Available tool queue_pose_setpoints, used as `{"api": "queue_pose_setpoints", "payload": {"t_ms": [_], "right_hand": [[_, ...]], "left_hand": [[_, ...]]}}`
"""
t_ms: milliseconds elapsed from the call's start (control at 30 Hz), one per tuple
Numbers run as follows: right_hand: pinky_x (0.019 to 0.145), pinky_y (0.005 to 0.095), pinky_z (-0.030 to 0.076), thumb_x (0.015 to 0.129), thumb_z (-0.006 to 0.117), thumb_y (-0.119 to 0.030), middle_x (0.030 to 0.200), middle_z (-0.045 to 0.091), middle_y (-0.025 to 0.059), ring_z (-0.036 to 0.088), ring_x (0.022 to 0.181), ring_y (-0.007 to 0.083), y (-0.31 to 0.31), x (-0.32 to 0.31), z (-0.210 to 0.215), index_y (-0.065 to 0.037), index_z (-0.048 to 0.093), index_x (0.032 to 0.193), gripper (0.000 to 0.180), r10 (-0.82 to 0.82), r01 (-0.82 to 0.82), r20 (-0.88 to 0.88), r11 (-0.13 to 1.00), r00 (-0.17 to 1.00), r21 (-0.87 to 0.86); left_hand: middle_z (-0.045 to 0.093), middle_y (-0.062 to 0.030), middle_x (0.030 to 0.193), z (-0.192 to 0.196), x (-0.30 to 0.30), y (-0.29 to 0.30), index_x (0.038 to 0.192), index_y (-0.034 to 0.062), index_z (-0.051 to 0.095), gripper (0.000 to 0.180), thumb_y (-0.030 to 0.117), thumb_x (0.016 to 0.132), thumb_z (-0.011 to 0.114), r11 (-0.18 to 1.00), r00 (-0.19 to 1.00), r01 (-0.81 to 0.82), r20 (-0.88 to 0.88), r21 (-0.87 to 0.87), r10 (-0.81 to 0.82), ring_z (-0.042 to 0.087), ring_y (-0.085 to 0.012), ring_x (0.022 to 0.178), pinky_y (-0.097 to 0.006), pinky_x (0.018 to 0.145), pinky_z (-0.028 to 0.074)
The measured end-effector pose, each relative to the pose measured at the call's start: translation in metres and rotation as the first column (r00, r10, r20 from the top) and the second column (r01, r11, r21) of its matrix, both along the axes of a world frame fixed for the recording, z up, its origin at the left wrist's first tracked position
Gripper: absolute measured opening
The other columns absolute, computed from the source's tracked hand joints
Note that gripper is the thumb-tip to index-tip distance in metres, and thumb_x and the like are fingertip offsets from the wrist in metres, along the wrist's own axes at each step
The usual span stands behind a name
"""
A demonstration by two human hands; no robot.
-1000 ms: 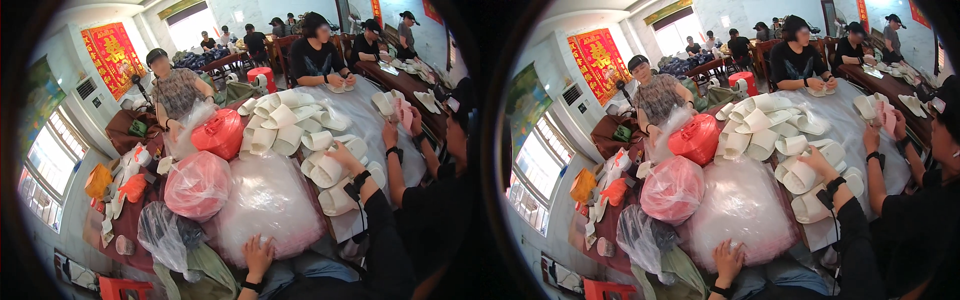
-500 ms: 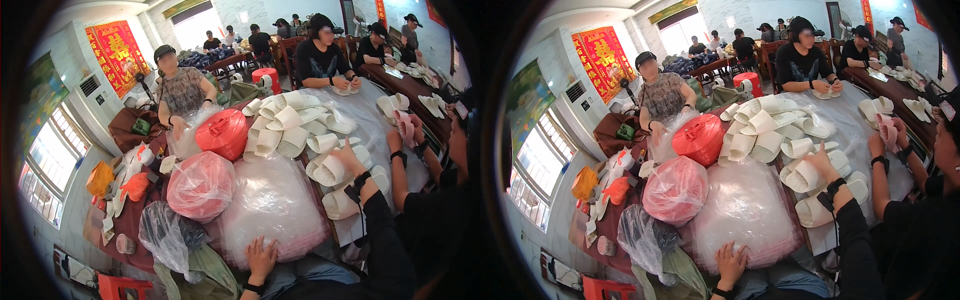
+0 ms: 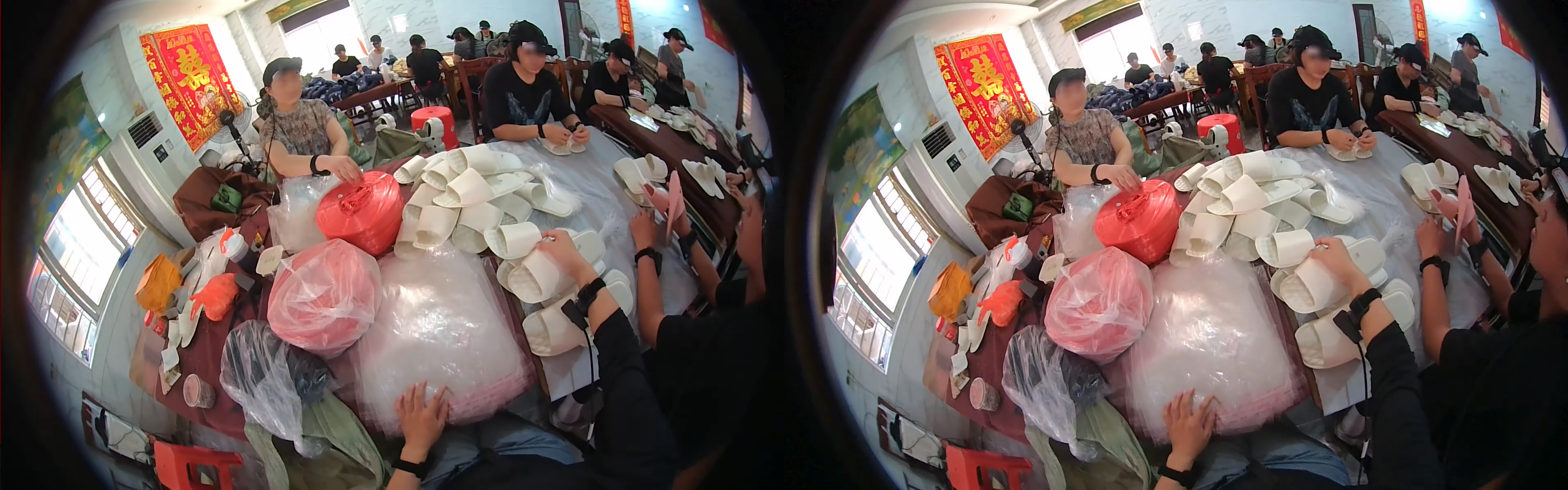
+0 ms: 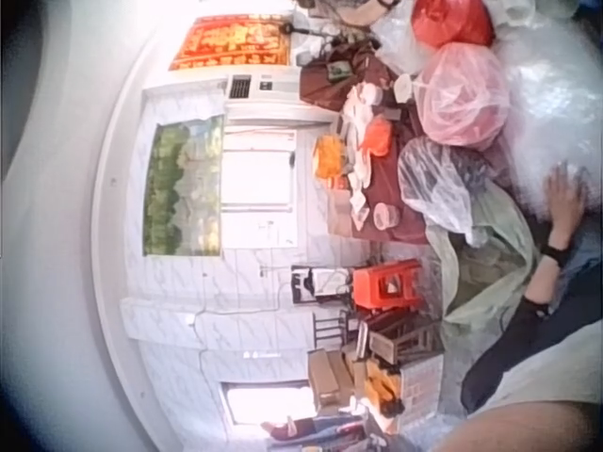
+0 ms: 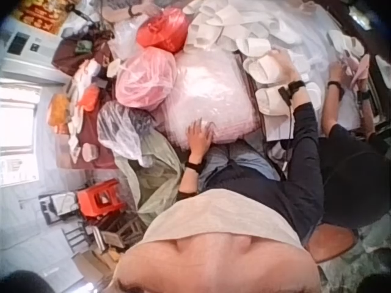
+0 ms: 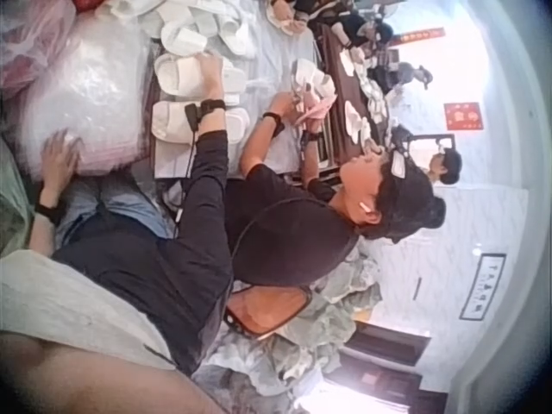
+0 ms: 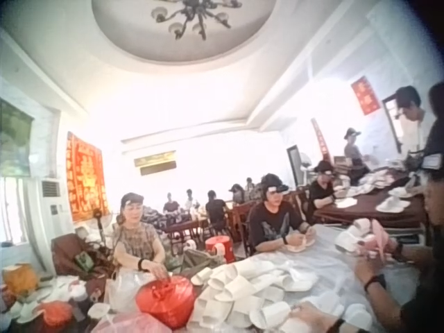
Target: Packing slippers into large plastic bags for storage or shipping.
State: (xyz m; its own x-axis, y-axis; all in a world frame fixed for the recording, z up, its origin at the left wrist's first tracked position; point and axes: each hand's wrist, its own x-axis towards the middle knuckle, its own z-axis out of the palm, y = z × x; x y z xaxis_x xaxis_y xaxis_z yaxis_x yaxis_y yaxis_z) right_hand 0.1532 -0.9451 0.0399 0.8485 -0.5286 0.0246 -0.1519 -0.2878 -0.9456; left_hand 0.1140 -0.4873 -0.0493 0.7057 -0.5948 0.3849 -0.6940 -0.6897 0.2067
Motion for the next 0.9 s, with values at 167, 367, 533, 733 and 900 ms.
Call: {"api": "queue_pose_setpoints", "payload": {"t_ms": [167,367,533,733,900], "right_hand": [[0.052,0.0252,0.044,0.083,0.065,-0.015,0.07,0.062,0.003,0.057,0.059,0.0094,0.051,-0.02,0.042,-0.002,0.062,0.093,0.016,-0.108,0.087,0.196,0.99,0.975,0.113],[0.045,0.0211,0.037,0.086,0.067,-0.023,0.062,0.058,-0.0013,0.05,0.054,0.0028,0.173,-0.045,0.076,-0.006,0.06,0.085,0.018,0.073,-0.113,0.171,0.964,0.983,0.241],[0.046,0.0223,0.038,0.087,0.066,-0.021,0.062,0.058,-0.0003,0.051,0.054,0.0047,0.226,-0.056,0.021,-0.004,0.06,0.096,0.021,0.113,-0.128,0.079,0.967,0.99,0.221],[0.061,0.0263,0.047,0.087,0.066,-0.016,0.085,0.062,0.0078,0.059,0.073,0.0123,0.269,-0.055,-0.039,-0.005,0.039,0.13,0.052,0.024,-0.093,0.115,0.753,0.993,0.651],[0.069,0.0317,0.05,0.087,0.065,-0.015,0.097,0.061,0.011,0.061,0.083,0.0166,0.285,-0.049,-0.029,-0.007,0.022,0.141,0.07,-0.006,-0.072,0.089,0.528,0.996,0.846]], "left_hand": [[0.05,-0.0093,0.127,0.001,0.0,-0.002,0.114,0.0248,0.063,0.035,0.03,0.079,0.064,1.0,1.0,0.01,0.002,-0.025,-0.01,0.041,-0.0307,0.121,-0.049,0.102,0.026],[0.051,-0.0091,0.126,-0.001,-0.001,0.008,0.116,0.025,0.061,0.037,0.031,0.079,0.065,1.0,1.0,-0.008,0.024,-0.027,0.009,0.043,-0.0303,0.119,-0.049,0.101,0.029],[0.052,-0.0103,0.125,-0.012,0.006,0.001,0.116,0.0196,0.061,0.043,0.034,0.076,0.066,1.0,1.0,0.0,0.015,0.009,0.0,0.043,-0.0311,0.12,-0.05,0.1,0.03],[0.054,-0.013,0.122,-0.013,0.006,0.007,0.122,0.0149,0.056,0.058,0.032,0.069,0.07,0.998,0.999,0.046,0.004,-0.03,-0.046,0.045,-0.0342,0.117,-0.053,0.098,0.03],[0.052,-0.0129,0.129,-0.019,0.008,0.004,0.126,0.0158,0.055,0.058,0.034,0.072,0.068,0.979,0.991,0.103,-0.064,-0.175,-0.116,0.043,-0.0352,0.121,-0.054,0.099,0.028]]}}
